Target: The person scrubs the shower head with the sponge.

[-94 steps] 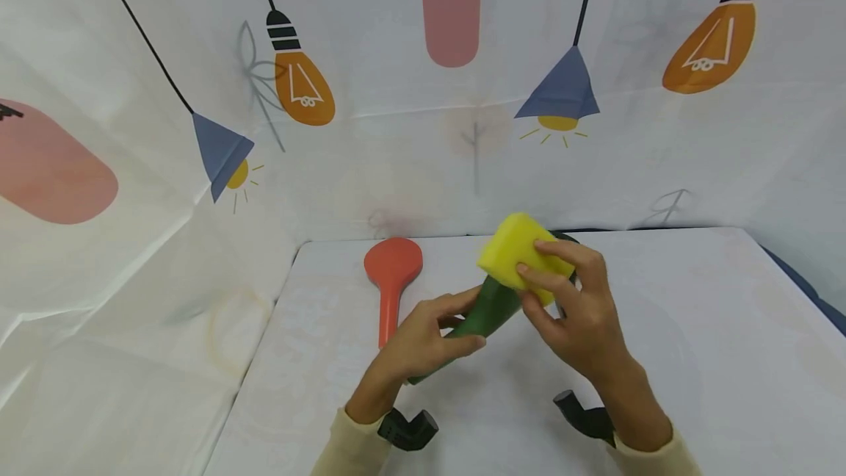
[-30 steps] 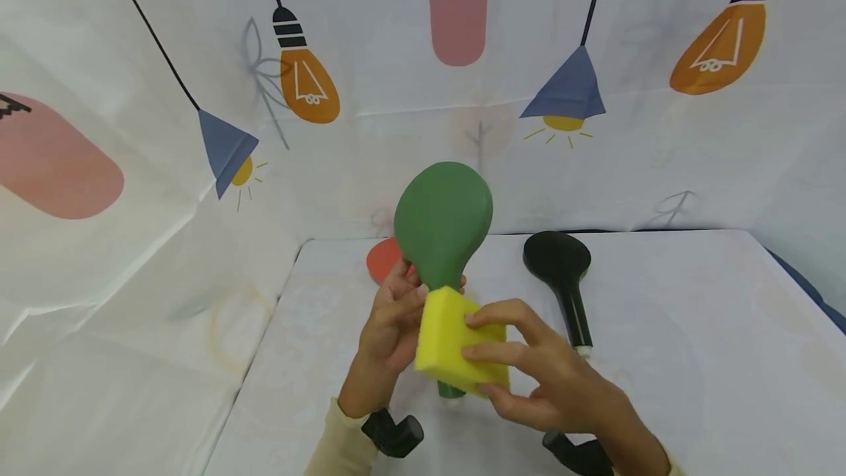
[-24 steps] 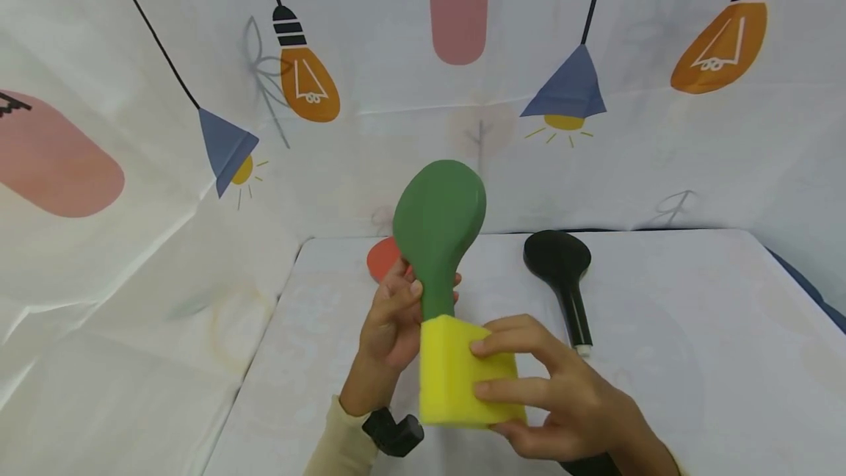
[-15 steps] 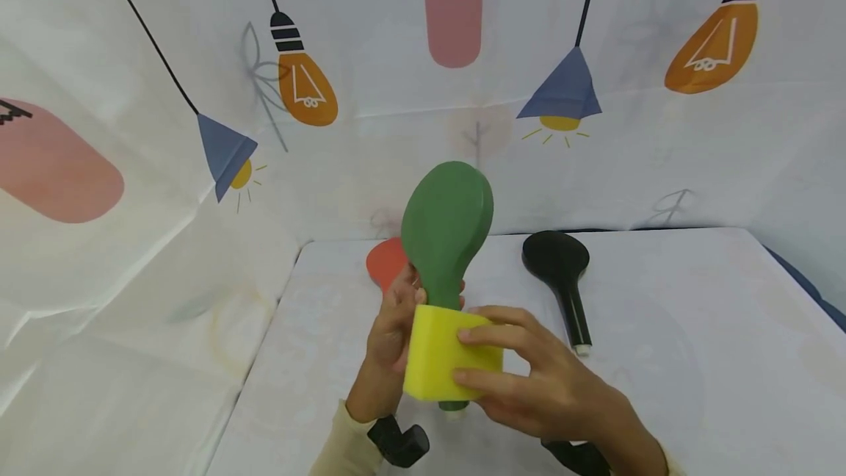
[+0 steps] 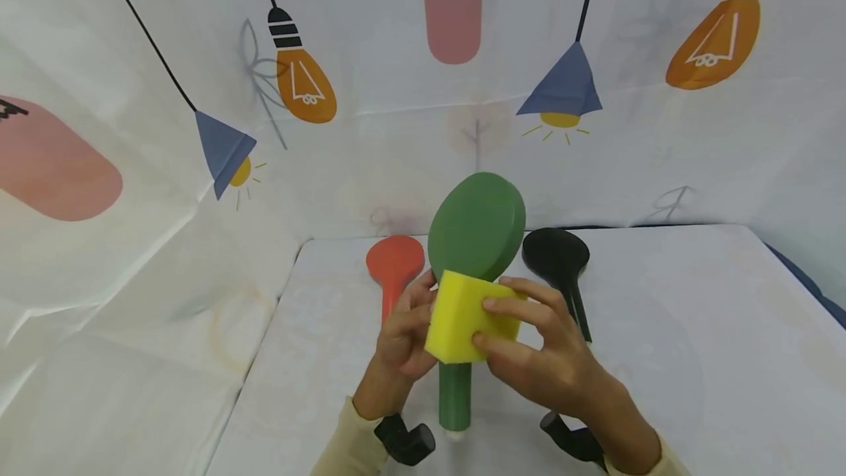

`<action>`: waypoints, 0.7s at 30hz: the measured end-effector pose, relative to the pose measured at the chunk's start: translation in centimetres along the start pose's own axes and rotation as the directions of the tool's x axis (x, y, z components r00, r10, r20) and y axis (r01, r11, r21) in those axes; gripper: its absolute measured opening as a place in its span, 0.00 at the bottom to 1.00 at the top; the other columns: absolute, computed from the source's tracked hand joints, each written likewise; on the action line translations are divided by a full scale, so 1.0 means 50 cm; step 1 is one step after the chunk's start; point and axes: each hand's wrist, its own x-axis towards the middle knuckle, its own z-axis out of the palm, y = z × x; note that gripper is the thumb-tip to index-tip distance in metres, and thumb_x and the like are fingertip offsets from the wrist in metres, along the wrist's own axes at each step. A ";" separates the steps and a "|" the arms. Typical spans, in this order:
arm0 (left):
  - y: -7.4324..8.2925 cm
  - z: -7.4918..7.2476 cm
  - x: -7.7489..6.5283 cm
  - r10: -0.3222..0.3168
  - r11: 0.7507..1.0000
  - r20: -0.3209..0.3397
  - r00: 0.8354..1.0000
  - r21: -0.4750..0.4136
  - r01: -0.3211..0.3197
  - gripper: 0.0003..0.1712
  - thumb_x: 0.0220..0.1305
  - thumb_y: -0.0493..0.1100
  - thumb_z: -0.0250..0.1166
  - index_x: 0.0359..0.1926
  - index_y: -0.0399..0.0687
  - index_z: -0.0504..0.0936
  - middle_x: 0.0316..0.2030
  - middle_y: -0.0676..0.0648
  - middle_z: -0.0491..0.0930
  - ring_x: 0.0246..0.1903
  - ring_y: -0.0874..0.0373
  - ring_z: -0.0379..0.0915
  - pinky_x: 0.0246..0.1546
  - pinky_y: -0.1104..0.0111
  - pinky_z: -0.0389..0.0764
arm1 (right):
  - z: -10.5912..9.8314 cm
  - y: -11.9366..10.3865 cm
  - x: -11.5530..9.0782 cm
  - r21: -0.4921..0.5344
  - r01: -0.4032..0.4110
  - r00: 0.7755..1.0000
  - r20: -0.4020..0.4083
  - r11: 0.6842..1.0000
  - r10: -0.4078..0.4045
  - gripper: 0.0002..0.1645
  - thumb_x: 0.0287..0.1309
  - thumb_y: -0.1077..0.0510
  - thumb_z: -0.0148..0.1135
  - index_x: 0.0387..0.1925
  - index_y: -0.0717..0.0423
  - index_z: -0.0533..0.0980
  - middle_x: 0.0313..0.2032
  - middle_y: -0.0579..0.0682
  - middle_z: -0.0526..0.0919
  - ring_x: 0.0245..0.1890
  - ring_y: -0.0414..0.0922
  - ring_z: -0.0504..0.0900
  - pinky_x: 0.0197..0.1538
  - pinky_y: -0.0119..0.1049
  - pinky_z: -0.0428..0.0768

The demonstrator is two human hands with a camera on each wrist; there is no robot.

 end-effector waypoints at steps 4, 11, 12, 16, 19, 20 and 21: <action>-0.001 0.004 0.003 -0.008 0.999 -0.044 0.999 0.035 0.009 0.22 0.69 0.30 0.38 0.61 0.41 0.61 0.47 0.50 0.79 0.44 0.62 0.79 0.52 0.74 0.81 | 0.005 0.005 -0.002 -0.074 -0.010 0.999 -0.044 0.997 0.007 0.08 0.70 0.55 0.58 0.34 0.51 0.79 0.44 0.62 0.76 0.49 0.61 0.74 0.69 0.37 0.71; 0.001 0.003 0.004 -0.030 0.995 -0.032 0.999 0.090 0.032 0.23 0.67 0.28 0.39 0.62 0.40 0.62 0.49 0.49 0.80 0.46 0.62 0.81 0.51 0.73 0.82 | 0.012 0.016 0.004 -0.152 0.048 0.984 -0.165 0.987 -0.073 0.07 0.66 0.60 0.60 0.30 0.53 0.78 0.41 0.62 0.75 0.44 0.62 0.74 0.60 0.40 0.77; 0.001 0.003 0.004 -0.035 0.995 -0.027 0.999 0.097 0.037 0.23 0.68 0.28 0.41 0.62 0.40 0.63 0.50 0.49 0.80 0.46 0.62 0.81 0.51 0.73 0.82 | 0.013 0.017 0.006 -0.161 0.053 0.978 -0.189 0.986 -0.083 0.07 0.66 0.61 0.60 0.30 0.53 0.78 0.41 0.62 0.74 0.43 0.62 0.74 0.59 0.40 0.77; -0.001 0.001 0.007 -0.063 0.990 -0.002 0.998 0.126 0.063 0.21 0.70 0.31 0.48 0.63 0.40 0.62 0.50 0.49 0.80 0.48 0.62 0.82 0.53 0.70 0.82 | 0.014 0.021 0.013 -0.186 0.015 0.958 -0.280 0.982 -0.067 0.09 0.65 0.61 0.60 0.27 0.54 0.76 0.40 0.61 0.72 0.43 0.60 0.73 0.57 0.39 0.75; 0.001 0.002 0.009 -0.087 0.984 -0.004 0.996 0.156 0.087 0.26 0.70 0.34 0.54 0.66 0.40 0.61 0.53 0.49 0.80 0.49 0.58 0.83 0.54 0.66 0.83 | 0.016 0.023 0.019 -0.169 -0.055 0.932 -0.363 0.984 -0.011 0.10 0.65 0.59 0.59 0.27 0.56 0.72 0.41 0.59 0.72 0.46 0.56 0.73 0.59 0.35 0.73; 0.002 0.003 0.009 -0.095 0.981 -0.003 0.995 0.167 0.094 0.27 0.70 0.34 0.56 0.67 0.40 0.61 0.54 0.48 0.80 0.49 0.57 0.84 0.54 0.64 0.83 | 0.015 0.024 0.021 -0.148 -0.084 0.917 -0.398 0.985 0.018 0.10 0.65 0.59 0.59 0.28 0.56 0.71 0.41 0.58 0.72 0.46 0.55 0.73 0.60 0.34 0.72; 0.003 0.003 0.009 -0.103 0.978 -0.003 0.995 0.180 0.102 0.29 0.69 0.35 0.57 0.69 0.40 0.60 0.56 0.48 0.80 0.50 0.55 0.84 0.55 0.63 0.82 | 0.014 0.025 0.022 -0.120 -0.115 0.901 -0.431 0.986 0.052 0.11 0.64 0.58 0.59 0.28 0.58 0.69 0.42 0.58 0.72 0.47 0.53 0.73 0.60 0.33 0.72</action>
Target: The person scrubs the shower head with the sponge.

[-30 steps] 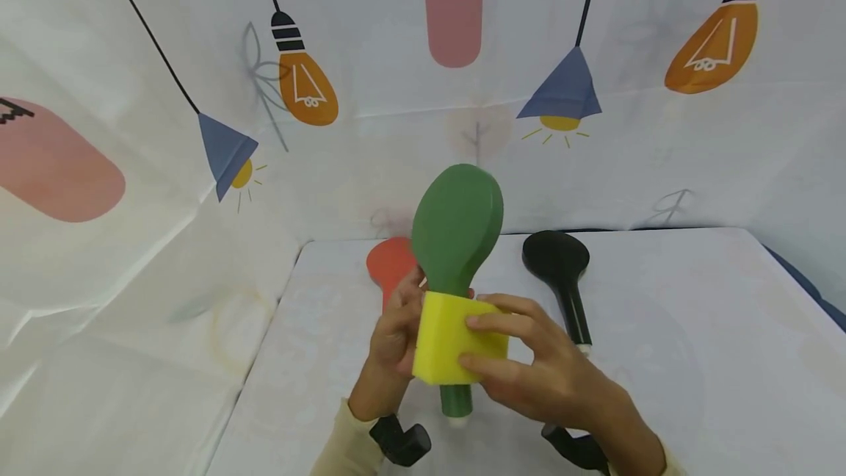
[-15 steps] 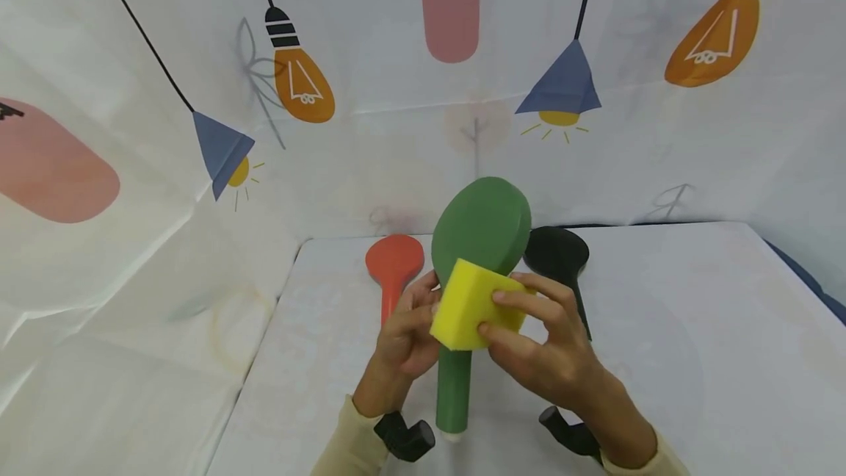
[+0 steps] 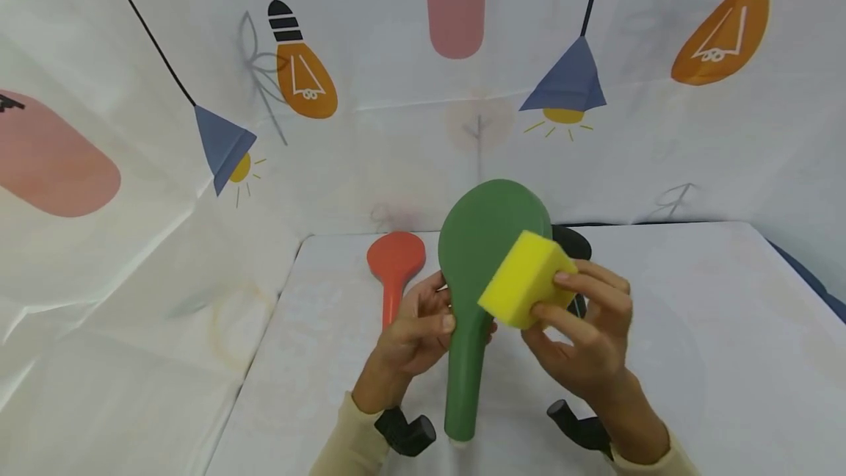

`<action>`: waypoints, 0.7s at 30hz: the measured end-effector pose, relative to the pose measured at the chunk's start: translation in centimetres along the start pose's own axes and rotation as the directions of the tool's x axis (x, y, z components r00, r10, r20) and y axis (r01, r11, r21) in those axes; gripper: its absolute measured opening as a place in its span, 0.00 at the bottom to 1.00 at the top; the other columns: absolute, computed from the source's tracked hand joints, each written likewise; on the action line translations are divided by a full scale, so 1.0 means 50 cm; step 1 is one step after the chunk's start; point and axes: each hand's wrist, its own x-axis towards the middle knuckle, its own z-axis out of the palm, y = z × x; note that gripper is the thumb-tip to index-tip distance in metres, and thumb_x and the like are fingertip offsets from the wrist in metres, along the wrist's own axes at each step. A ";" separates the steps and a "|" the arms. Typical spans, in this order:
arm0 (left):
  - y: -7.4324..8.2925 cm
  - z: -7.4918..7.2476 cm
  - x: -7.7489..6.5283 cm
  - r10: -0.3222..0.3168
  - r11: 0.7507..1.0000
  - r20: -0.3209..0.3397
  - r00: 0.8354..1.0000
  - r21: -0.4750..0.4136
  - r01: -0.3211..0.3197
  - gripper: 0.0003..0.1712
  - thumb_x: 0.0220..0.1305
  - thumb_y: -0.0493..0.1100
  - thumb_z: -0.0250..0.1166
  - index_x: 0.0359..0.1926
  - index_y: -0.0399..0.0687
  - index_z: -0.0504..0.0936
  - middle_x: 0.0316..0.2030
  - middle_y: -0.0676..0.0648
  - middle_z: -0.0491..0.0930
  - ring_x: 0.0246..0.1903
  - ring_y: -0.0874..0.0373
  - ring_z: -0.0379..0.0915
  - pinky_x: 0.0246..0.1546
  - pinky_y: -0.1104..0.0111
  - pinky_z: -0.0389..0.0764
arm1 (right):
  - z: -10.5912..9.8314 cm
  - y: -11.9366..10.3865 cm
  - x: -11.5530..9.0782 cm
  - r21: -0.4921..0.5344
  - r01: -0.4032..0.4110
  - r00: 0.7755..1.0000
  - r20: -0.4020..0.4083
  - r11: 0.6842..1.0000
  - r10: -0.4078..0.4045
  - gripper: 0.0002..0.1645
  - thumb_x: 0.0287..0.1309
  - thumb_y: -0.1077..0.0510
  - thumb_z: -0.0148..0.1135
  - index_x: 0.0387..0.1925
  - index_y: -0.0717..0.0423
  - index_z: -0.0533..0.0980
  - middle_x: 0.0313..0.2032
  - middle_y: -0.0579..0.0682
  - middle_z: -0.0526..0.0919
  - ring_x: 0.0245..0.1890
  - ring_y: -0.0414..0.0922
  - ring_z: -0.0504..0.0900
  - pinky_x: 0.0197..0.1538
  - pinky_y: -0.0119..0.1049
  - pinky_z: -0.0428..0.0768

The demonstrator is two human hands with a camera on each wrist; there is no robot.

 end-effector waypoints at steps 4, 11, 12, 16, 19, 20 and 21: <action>0.004 0.001 0.001 -0.038 0.997 0.014 0.999 0.060 0.037 0.32 0.68 0.36 0.59 0.70 0.40 0.59 0.56 0.49 0.81 0.49 0.53 0.85 0.56 0.61 0.82 | -0.016 0.011 0.007 0.124 -0.212 0.970 -0.095 0.969 0.224 0.15 0.61 0.60 0.62 0.32 0.67 0.67 0.45 0.62 0.71 0.50 0.50 0.74 0.60 0.31 0.73; 0.007 0.001 -0.003 -0.062 0.990 0.017 0.998 0.127 0.059 0.35 0.67 0.36 0.61 0.71 0.41 0.57 0.54 0.49 0.82 0.49 0.54 0.84 0.56 0.63 0.82 | -0.068 0.045 0.023 0.321 -0.557 0.808 -0.006 0.766 0.589 0.20 0.54 0.73 0.60 0.47 0.80 0.67 0.55 0.63 0.68 0.55 0.52 0.73 0.59 0.32 0.76; 0.008 0.001 -0.003 -0.057 0.990 0.015 0.998 0.130 0.055 0.35 0.67 0.36 0.61 0.71 0.41 0.57 0.54 0.49 0.82 0.49 0.54 0.84 0.55 0.63 0.82 | -0.073 0.047 0.024 0.361 -0.586 0.782 0.016 0.726 0.623 0.22 0.53 0.76 0.57 0.50 0.80 0.66 0.55 0.62 0.68 0.55 0.52 0.74 0.59 0.31 0.77; 0.011 -0.002 -0.007 -0.043 0.990 0.016 0.999 0.137 0.041 0.34 0.67 0.35 0.59 0.70 0.41 0.58 0.56 0.50 0.81 0.50 0.54 0.83 0.56 0.62 0.82 | -0.083 0.050 0.021 0.493 -0.633 0.729 0.120 0.597 0.674 0.29 0.51 0.81 0.49 0.58 0.76 0.65 0.57 0.60 0.68 0.54 0.52 0.75 0.57 0.31 0.77; 0.015 -0.003 -0.008 -0.045 0.988 0.014 0.999 0.146 0.042 0.33 0.67 0.36 0.59 0.70 0.41 0.58 0.56 0.50 0.81 0.51 0.55 0.83 0.55 0.62 0.82 | -0.087 0.049 0.018 0.481 -0.640 0.744 0.194 0.599 0.639 0.29 0.54 0.80 0.49 0.60 0.76 0.65 0.59 0.60 0.68 0.57 0.52 0.74 0.60 0.30 0.77; 0.016 -0.003 -0.008 -0.046 0.988 0.009 0.999 0.149 0.044 0.33 0.67 0.36 0.60 0.70 0.41 0.58 0.55 0.50 0.81 0.50 0.55 0.83 0.55 0.62 0.82 | -0.088 0.049 0.018 0.477 -0.636 0.752 0.209 0.607 0.625 0.28 0.55 0.79 0.50 0.60 0.77 0.65 0.59 0.60 0.68 0.57 0.52 0.74 0.62 0.31 0.76; 0.016 -0.003 -0.008 -0.047 0.988 0.002 0.999 0.149 0.046 0.33 0.67 0.36 0.60 0.70 0.41 0.58 0.55 0.50 0.81 0.50 0.55 0.83 0.55 0.62 0.82 | -0.088 0.048 0.016 0.469 -0.630 0.762 0.220 0.618 0.609 0.28 0.55 0.79 0.51 0.60 0.77 0.65 0.60 0.60 0.68 0.57 0.52 0.74 0.63 0.31 0.76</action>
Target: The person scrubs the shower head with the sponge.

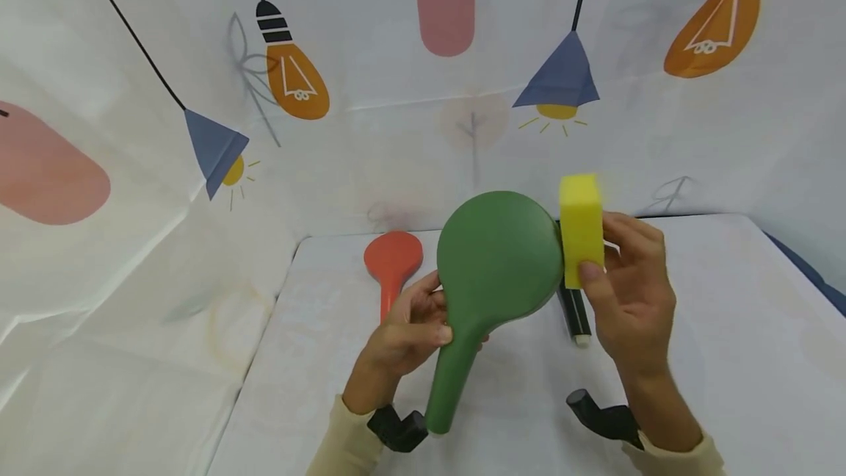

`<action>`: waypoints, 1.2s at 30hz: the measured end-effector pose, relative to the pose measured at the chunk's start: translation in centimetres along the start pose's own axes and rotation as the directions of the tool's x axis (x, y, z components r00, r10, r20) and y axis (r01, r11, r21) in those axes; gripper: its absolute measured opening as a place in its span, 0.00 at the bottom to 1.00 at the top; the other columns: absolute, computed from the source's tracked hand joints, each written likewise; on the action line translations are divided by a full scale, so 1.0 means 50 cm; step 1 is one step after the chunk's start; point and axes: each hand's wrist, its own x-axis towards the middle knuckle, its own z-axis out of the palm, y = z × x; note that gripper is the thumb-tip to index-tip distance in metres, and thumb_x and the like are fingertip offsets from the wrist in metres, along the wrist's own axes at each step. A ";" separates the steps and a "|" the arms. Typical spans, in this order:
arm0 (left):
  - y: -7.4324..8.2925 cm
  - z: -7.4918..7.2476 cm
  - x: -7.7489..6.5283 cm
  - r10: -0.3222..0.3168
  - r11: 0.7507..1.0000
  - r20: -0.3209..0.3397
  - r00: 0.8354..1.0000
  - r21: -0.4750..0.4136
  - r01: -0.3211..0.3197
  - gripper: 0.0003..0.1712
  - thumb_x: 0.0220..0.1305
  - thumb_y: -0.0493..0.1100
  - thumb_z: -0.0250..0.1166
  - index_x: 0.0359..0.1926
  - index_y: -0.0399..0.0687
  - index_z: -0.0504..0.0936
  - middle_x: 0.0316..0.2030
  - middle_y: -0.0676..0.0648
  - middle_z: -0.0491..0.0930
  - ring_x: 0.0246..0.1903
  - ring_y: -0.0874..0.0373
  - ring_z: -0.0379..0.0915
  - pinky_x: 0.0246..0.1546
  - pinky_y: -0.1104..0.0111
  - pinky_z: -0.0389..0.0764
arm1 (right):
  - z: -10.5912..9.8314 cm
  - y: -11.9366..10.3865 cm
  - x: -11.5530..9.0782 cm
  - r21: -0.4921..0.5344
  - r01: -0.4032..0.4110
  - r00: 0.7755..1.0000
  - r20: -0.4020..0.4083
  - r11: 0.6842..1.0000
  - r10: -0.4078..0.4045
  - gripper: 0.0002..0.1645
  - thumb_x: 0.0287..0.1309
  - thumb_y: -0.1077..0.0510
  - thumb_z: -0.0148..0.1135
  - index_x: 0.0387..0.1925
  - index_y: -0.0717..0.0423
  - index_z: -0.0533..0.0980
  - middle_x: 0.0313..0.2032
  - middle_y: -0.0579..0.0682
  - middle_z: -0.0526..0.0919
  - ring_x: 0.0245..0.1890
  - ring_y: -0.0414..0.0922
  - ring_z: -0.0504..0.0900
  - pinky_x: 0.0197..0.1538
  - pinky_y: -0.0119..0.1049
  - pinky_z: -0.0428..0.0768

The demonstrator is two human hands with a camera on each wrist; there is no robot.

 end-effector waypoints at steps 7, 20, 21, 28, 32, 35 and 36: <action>0.004 -0.001 -0.003 0.015 0.999 -0.098 0.995 -0.028 -0.018 0.32 0.66 0.33 0.58 0.69 0.41 0.59 0.54 0.48 0.81 0.48 0.53 0.84 0.54 0.62 0.83 | 0.025 0.009 -0.031 -0.092 0.073 0.995 0.074 0.993 -0.067 0.25 0.58 0.75 0.57 0.56 0.83 0.63 0.60 0.60 0.66 0.58 0.51 0.72 0.63 0.31 0.74; 0.010 0.003 -0.008 0.150 0.986 -0.320 0.936 -0.027 -0.167 0.29 0.65 0.27 0.55 0.65 0.42 0.61 0.55 0.48 0.76 0.51 0.57 0.80 0.53 0.69 0.82 | 0.102 0.027 -0.092 -0.486 0.308 0.937 0.305 0.818 -0.172 0.25 0.67 0.47 0.59 0.46 0.69 0.73 0.46 0.71 0.69 0.52 0.51 0.71 0.60 0.24 0.72; 0.010 0.002 -0.009 0.159 0.985 -0.324 0.933 -0.017 -0.174 0.29 0.65 0.27 0.56 0.65 0.42 0.61 0.55 0.48 0.76 0.51 0.58 0.79 0.53 0.69 0.82 | 0.103 0.026 -0.094 -0.489 0.308 0.934 0.320 0.816 -0.161 0.25 0.68 0.47 0.58 0.46 0.68 0.73 0.46 0.71 0.69 0.52 0.52 0.71 0.60 0.23 0.72; 0.008 -0.002 -0.004 0.160 0.987 -0.209 0.965 0.052 -0.152 0.33 0.64 0.28 0.61 0.67 0.43 0.60 0.57 0.49 0.77 0.53 0.55 0.79 0.54 0.65 0.82 | 0.095 0.020 -0.073 -0.453 0.308 0.947 0.228 0.836 -0.225 0.28 0.66 0.47 0.60 0.42 0.73 0.69 0.45 0.69 0.68 0.52 0.49 0.69 0.59 0.25 0.71; 0.005 -0.004 -0.002 0.132 0.988 -0.127 0.983 0.098 -0.120 0.36 0.64 0.29 0.63 0.69 0.44 0.59 0.59 0.48 0.77 0.53 0.52 0.81 0.56 0.60 0.82 | 0.083 0.015 -0.060 -0.269 0.239 0.970 0.117 0.933 -0.215 0.30 0.63 0.55 0.64 0.43 0.80 0.63 0.52 0.64 0.66 0.55 0.46 0.70 0.59 0.26 0.74; 0.004 -0.003 -0.002 0.118 0.982 -0.101 0.988 0.162 -0.100 0.36 0.63 0.29 0.64 0.69 0.45 0.60 0.57 0.50 0.79 0.52 0.55 0.82 0.54 0.63 0.83 | 0.069 0.011 -0.051 -0.141 0.176 0.983 0.072 0.974 -0.167 0.28 0.59 0.64 0.64 0.48 0.82 0.61 0.55 0.61 0.65 0.54 0.47 0.72 0.59 0.27 0.76; 0.003 -0.003 -0.003 0.115 0.977 -0.092 0.989 0.189 -0.096 0.36 0.62 0.29 0.64 0.69 0.45 0.61 0.56 0.51 0.79 0.51 0.57 0.81 0.52 0.66 0.83 | 0.063 0.009 -0.048 -0.105 0.157 0.987 0.062 0.982 -0.151 0.26 0.57 0.68 0.62 0.49 0.82 0.61 0.55 0.60 0.65 0.54 0.47 0.72 0.59 0.28 0.76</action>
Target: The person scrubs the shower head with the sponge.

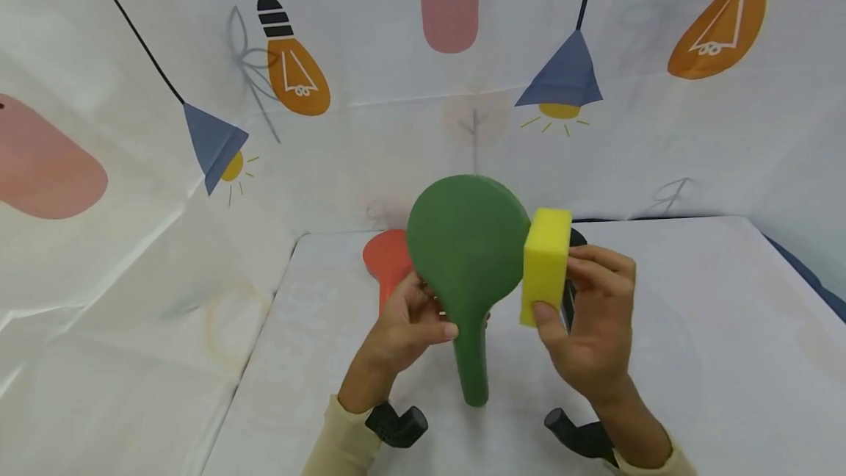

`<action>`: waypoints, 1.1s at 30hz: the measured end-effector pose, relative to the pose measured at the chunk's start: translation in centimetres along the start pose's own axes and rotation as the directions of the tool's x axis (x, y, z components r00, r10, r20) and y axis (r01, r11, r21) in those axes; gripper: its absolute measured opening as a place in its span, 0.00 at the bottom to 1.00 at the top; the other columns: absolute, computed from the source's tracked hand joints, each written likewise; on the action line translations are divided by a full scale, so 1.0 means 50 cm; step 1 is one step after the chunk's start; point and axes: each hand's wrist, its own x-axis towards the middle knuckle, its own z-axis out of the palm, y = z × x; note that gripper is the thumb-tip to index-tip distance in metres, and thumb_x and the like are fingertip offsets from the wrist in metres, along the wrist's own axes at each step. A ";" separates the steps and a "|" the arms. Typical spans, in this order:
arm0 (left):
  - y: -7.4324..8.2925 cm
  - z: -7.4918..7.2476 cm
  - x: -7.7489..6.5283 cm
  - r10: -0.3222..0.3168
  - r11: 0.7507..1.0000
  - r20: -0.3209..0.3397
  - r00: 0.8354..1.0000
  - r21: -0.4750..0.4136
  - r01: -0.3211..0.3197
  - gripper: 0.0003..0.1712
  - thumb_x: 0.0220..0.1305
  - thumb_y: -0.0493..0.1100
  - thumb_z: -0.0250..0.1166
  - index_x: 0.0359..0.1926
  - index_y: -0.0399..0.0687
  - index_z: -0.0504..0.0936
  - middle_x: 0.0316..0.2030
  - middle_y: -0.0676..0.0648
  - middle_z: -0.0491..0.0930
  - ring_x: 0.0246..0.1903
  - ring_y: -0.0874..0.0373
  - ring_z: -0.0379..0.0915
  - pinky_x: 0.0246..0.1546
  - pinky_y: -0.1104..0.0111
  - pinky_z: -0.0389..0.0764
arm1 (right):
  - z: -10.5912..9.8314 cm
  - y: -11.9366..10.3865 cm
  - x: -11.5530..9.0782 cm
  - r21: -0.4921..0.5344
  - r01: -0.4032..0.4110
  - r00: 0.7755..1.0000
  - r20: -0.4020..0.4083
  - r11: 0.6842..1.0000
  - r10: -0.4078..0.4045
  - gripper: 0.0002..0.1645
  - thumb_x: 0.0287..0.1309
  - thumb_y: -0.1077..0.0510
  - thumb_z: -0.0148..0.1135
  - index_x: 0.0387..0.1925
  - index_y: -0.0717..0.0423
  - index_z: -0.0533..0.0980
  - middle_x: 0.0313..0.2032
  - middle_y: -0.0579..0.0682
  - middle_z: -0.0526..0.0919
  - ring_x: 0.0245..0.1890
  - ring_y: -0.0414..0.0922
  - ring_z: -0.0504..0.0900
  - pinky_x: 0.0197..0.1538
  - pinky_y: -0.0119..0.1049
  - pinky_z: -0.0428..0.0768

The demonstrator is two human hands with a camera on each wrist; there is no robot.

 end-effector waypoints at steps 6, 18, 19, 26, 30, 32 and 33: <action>-0.003 -0.001 -0.001 -0.025 0.974 0.042 0.999 0.227 0.015 0.39 0.61 0.30 0.66 0.70 0.42 0.58 0.55 0.49 0.77 0.50 0.60 0.78 0.52 0.67 0.83 | -0.030 -0.005 0.021 0.117 -0.072 0.996 -0.051 0.991 0.078 0.27 0.53 0.74 0.55 0.56 0.78 0.62 0.55 0.59 0.68 0.51 0.49 0.73 0.54 0.28 0.78; -0.006 -0.006 0.000 0.038 0.822 0.007 0.999 0.568 -0.036 0.37 0.57 0.27 0.63 0.67 0.33 0.62 0.55 0.27 0.72 0.55 0.54 0.78 0.54 0.56 0.83 | -0.041 -0.019 0.038 0.170 -0.083 0.970 -0.212 0.982 0.118 0.24 0.51 0.74 0.52 0.53 0.75 0.66 0.50 0.59 0.72 0.44 0.48 0.75 0.48 0.28 0.79; -0.006 -0.005 0.000 0.051 0.825 0.001 0.999 0.564 -0.042 0.36 0.57 0.27 0.63 0.66 0.32 0.62 0.55 0.26 0.72 0.56 0.54 0.78 0.54 0.55 0.83 | -0.041 -0.019 0.038 0.171 -0.088 0.970 -0.208 0.981 0.124 0.24 0.51 0.74 0.52 0.53 0.75 0.66 0.50 0.59 0.72 0.45 0.48 0.75 0.48 0.28 0.79; -0.006 -0.003 0.000 0.132 0.803 0.004 0.991 0.586 -0.109 0.35 0.55 0.24 0.62 0.64 0.34 0.65 0.56 0.28 0.71 0.58 0.53 0.76 0.53 0.53 0.83 | -0.049 -0.013 0.034 0.202 -0.188 0.970 -0.113 0.961 0.214 0.26 0.56 0.76 0.44 0.58 0.73 0.66 0.53 0.58 0.71 0.48 0.50 0.73 0.48 0.29 0.80; -0.003 -0.008 -0.003 0.189 0.775 0.013 0.982 0.612 -0.158 0.39 0.52 0.20 0.62 0.66 0.40 0.67 0.56 0.33 0.73 0.55 0.53 0.78 0.50 0.54 0.85 | -0.059 -0.009 0.032 0.221 -0.303 0.948 -0.031 0.927 0.318 0.28 0.59 0.76 0.38 0.62 0.69 0.65 0.55 0.57 0.72 0.49 0.50 0.74 0.48 0.29 0.82; 0.001 -0.011 -0.005 0.224 0.746 0.016 0.975 0.641 -0.182 0.41 0.50 0.19 0.63 0.66 0.43 0.68 0.56 0.39 0.75 0.53 0.54 0.79 0.47 0.56 0.86 | -0.065 -0.007 0.032 0.241 -0.362 0.930 0.025 0.901 0.367 0.28 0.62 0.76 0.37 0.63 0.68 0.65 0.56 0.57 0.71 0.49 0.49 0.74 0.49 0.29 0.82; 0.003 -0.012 -0.006 0.240 0.732 0.020 0.970 0.652 -0.195 0.41 0.49 0.19 0.63 0.65 0.44 0.69 0.56 0.42 0.75 0.52 0.55 0.79 0.46 0.56 0.86 | -0.069 -0.006 0.033 0.248 -0.395 0.917 0.057 0.884 0.394 0.27 0.64 0.75 0.36 0.64 0.66 0.64 0.56 0.57 0.71 0.49 0.49 0.74 0.49 0.28 0.81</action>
